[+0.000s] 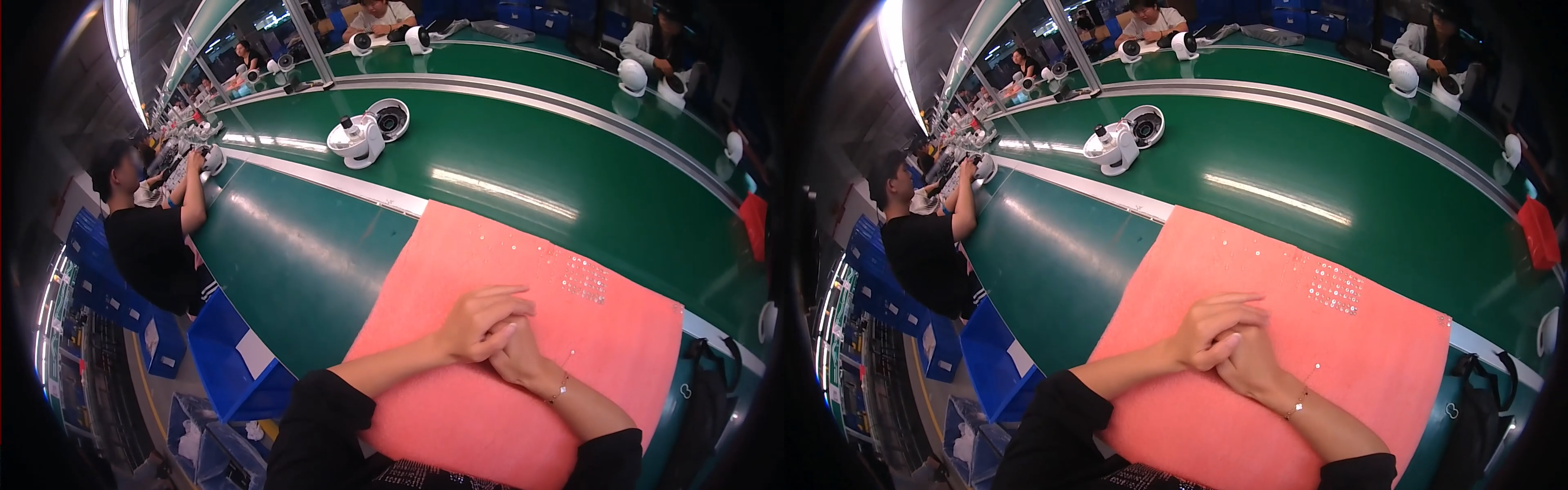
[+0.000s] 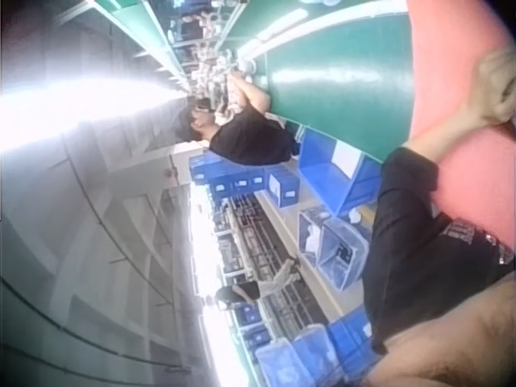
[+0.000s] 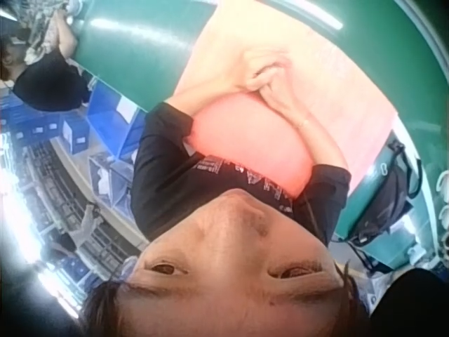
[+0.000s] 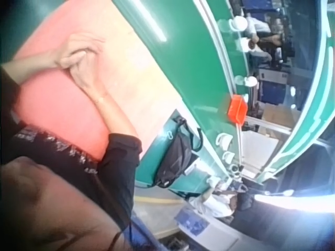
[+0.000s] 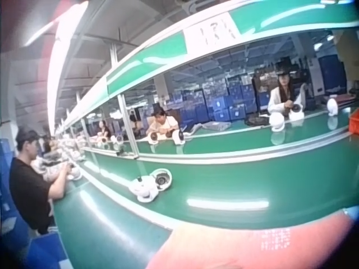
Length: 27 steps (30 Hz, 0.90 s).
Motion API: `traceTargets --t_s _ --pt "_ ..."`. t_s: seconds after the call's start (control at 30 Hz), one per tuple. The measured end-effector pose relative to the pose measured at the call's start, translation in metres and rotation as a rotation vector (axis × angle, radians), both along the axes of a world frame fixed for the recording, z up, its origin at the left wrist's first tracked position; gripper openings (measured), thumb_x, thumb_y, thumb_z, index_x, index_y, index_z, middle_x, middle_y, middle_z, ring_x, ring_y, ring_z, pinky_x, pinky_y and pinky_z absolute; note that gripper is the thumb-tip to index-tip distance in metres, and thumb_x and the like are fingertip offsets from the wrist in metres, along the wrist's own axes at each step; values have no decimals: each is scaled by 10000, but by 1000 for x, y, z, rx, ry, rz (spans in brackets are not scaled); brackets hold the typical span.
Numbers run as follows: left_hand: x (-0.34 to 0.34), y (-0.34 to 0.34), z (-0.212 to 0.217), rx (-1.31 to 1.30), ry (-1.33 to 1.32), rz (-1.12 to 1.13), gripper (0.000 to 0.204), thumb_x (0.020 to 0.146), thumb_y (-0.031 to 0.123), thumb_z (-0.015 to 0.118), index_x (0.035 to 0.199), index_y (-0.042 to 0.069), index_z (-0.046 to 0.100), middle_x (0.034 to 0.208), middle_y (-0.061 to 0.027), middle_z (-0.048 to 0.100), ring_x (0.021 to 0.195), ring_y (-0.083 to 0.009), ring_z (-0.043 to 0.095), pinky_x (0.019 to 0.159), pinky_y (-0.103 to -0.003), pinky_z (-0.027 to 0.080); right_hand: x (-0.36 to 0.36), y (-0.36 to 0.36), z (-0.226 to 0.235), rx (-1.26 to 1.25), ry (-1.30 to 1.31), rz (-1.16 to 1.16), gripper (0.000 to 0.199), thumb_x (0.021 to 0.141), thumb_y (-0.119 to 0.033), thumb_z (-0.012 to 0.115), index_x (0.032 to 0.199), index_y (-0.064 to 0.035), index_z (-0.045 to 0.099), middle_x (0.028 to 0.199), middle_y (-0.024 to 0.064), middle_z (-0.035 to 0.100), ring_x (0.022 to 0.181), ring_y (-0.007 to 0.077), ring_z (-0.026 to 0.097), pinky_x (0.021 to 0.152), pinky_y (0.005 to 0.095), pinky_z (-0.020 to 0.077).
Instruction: Assembling the components of a dome security camera on a factory assembly line.
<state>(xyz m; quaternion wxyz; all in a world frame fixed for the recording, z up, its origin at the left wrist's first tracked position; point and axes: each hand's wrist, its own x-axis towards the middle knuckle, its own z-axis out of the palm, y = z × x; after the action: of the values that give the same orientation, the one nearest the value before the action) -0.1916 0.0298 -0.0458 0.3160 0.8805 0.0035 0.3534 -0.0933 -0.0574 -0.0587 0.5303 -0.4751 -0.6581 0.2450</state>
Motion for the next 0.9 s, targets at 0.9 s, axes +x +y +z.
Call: traceTargets --t_s 0.9 --pt "-6 3 0 -567 100 -236 381 876 235 377 857 -71 602 865 -198 643 848 -294 636 793 -361 496 -5 -1 5 136 -253 61 324 803 -292 639 782 26 581 646 137 556 613 273 557 558 375 438"
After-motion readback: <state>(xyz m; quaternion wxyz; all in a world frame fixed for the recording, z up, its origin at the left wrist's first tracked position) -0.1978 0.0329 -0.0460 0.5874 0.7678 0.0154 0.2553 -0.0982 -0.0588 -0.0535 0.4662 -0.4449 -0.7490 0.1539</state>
